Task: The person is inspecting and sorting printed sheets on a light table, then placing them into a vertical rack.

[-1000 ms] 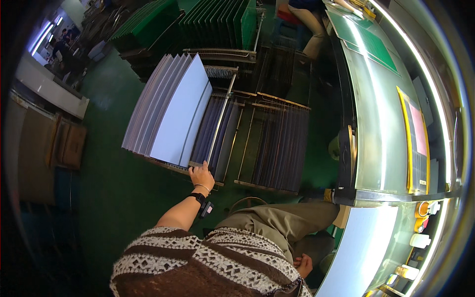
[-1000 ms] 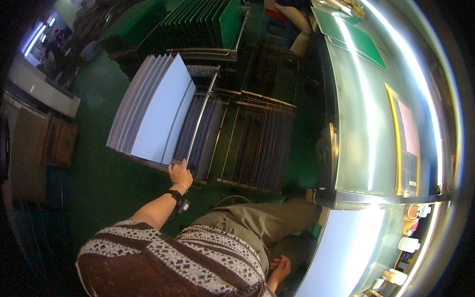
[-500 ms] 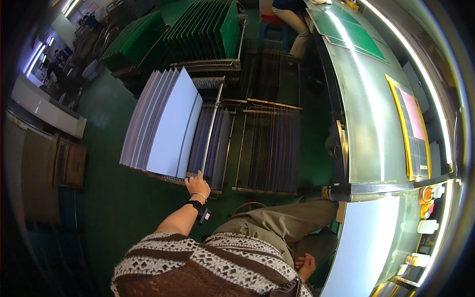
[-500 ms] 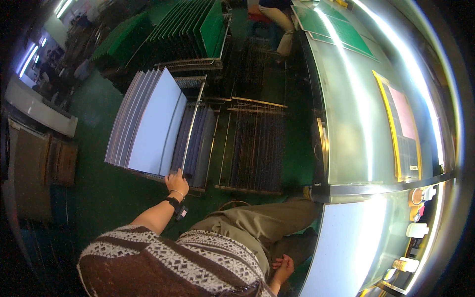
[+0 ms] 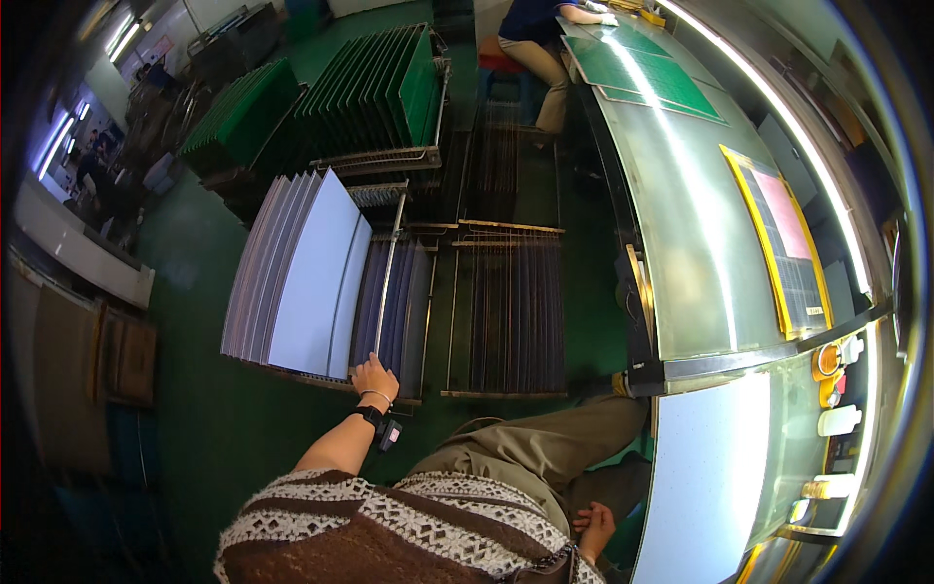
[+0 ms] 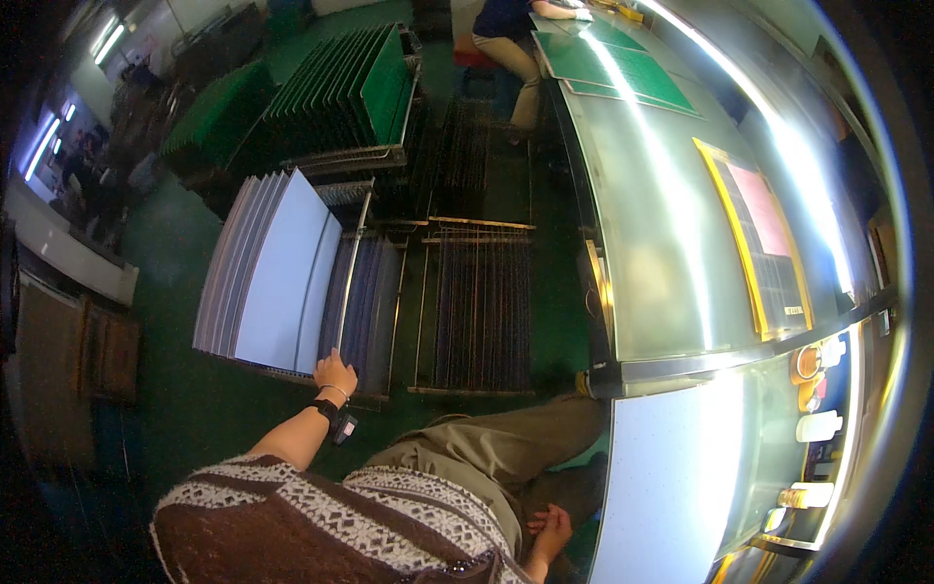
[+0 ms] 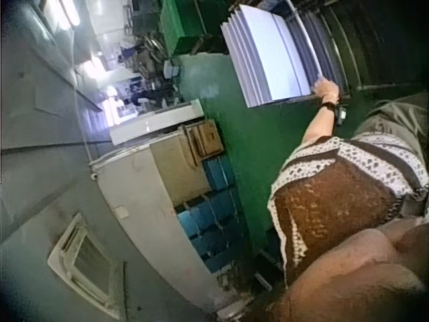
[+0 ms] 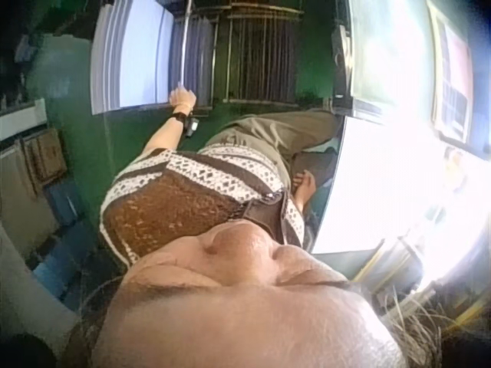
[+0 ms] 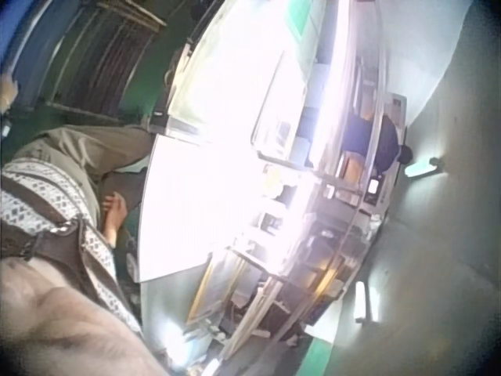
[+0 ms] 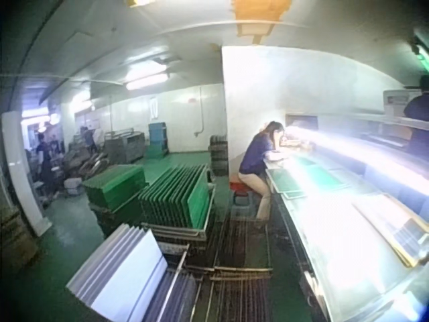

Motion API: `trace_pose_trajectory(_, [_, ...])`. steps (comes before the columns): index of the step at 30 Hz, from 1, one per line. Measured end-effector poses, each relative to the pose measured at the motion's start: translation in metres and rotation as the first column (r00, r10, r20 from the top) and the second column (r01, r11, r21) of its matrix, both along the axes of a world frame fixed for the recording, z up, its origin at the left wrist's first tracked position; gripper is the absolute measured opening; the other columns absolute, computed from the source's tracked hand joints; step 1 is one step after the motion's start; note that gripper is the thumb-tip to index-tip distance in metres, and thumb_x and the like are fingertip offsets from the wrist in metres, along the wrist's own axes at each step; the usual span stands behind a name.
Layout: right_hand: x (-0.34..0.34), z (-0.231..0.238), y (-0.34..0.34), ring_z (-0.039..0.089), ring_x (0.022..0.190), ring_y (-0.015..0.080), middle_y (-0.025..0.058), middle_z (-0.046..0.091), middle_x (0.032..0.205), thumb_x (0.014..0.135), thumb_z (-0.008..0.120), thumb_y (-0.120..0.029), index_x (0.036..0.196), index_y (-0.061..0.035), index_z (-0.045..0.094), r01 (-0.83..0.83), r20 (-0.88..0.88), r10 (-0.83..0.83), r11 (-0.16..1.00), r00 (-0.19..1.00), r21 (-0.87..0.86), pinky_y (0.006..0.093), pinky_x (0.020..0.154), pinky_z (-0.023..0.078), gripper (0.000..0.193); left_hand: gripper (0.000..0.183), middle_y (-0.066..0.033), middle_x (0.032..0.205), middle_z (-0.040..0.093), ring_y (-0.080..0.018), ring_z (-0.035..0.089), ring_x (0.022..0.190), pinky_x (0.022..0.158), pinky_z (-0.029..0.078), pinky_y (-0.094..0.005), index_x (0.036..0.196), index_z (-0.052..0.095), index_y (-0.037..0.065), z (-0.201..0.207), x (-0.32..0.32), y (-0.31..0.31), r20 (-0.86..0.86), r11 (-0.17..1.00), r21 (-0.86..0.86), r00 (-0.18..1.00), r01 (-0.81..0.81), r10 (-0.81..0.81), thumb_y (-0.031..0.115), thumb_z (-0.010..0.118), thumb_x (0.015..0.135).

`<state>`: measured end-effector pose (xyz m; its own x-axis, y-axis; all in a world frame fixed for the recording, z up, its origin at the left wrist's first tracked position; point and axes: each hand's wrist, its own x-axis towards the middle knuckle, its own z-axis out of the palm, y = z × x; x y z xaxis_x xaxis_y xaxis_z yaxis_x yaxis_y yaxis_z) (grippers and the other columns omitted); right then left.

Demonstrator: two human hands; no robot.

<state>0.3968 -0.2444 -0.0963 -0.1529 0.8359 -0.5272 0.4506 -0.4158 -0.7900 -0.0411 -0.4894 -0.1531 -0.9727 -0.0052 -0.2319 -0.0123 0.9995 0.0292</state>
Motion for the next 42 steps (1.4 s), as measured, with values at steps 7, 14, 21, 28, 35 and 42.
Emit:
trace_pose_trajectory(7, [0.004, -0.006, 0.003, 0.056, 0.046, 0.0145, 0.012, 0.063, 0.07, 0.092, 0.049, -0.02, 0.099, 0.0003, 0.058, -0.001, -0.008, 0.001, 1.0, 1.0, -0.001, 0.0253, 0.04, 0.041, 0.023, 0.059, -0.0149, 0.116, 0.057, -0.0303, 0.049, 0.111, 0.093, 0.039, -0.0443, 0.13, 0.043, 0.002, 0.012, -0.005, 0.006, 0.072, 1.0, 0.0, 0.997, -0.001, 0.001, 0.025, 0.062, 0.079])
trace_pose_trajectory(14, [0.006, -0.001, 0.004, 0.064, 0.07, 0.0228, 0.0187, 0.064, 0.089, 0.094, 0.047, -0.021, 0.109, 0.0025, 0.056, -0.05, 0.05, 0.056, 0.991, 0.997, -0.121, 0.032, 0.058, 0.051, 0.029, 0.065, -0.0156, 0.139, 0.035, -0.0336, 0.03, 0.13, 0.101, 0.031, -0.0488, 0.133, 0.039, 0.003, 0.006, -0.004, 0.018, -0.142, 0.992, 0.057, 0.984, 0.114, -0.105, 0.028, 0.063, 0.077])
trace_pose_trajectory(21, [-0.003, 0.021, -0.004, 0.058, 0.061, 0.0175, 0.0107, 0.066, 0.079, 0.093, 0.05, -0.02, 0.103, -0.0024, 0.062, -0.012, -0.077, 0.01, 0.999, 0.997, -0.034, 0.0299, 0.054, 0.046, 0.023, 0.067, -0.0226, 0.121, 0.049, -0.038, 0.044, 0.117, 0.098, 0.039, -0.0438, 0.124, 0.048, 0.005, 0.035, 0.003, 0.133, -0.121, 0.634, 0.464, 0.753, 0.619, -0.647, 0.043, 0.067, 0.073])
trace_pose_trajectory(28, [-0.001, 0.013, -0.005, 0.057, 0.062, 0.0165, 0.0108, 0.064, 0.08, 0.093, 0.051, -0.022, 0.102, -0.0028, 0.06, 0.039, -0.121, -0.056, 0.99, 0.991, -0.139, 0.0287, 0.053, 0.046, 0.023, 0.111, -0.0289, 0.144, 0.021, -0.0396, 0.032, 0.131, 0.105, 0.032, -0.0421, 0.143, 0.019, 0.005, 0.07, 0.098, 0.246, 0.209, 0.065, 0.636, -0.091, 0.769, -0.974, 0.06, 0.072, 0.062])
trace_pose_trajectory(35, [0.036, -0.029, -0.005, 0.063, 0.076, 0.0194, 0.0137, 0.068, 0.091, 0.093, 0.053, -0.024, 0.11, -0.0039, 0.06, -0.043, 0.018, 0.046, 0.99, 0.999, -0.135, 0.0349, 0.069, 0.051, 0.027, 0.143, -0.0343, 0.142, 0.018, -0.0418, 0.033, 0.129, 0.104, 0.034, -0.0437, 0.137, -0.026, -0.001, 0.086, 0.151, 0.279, 0.557, 0.264, 0.456, -0.041, 0.85, -0.829, 0.055, 0.079, 0.058])
trace_pose_trajectory(42, [0.063, -0.099, 0.004, 0.063, 0.076, 0.0178, 0.0121, 0.068, 0.088, 0.092, 0.055, -0.022, 0.105, 0.0003, 0.061, -0.122, -0.105, 0.128, 0.991, 0.986, 0.06, 0.0321, 0.069, 0.052, 0.026, 0.143, -0.0341, 0.142, 0.018, -0.0421, 0.032, 0.13, 0.104, 0.033, -0.0439, 0.137, -0.025, 0.0, 0.09, 0.144, 0.28, 0.54, 0.304, 0.452, 0.014, 0.839, -0.841, 0.057, 0.079, 0.057])
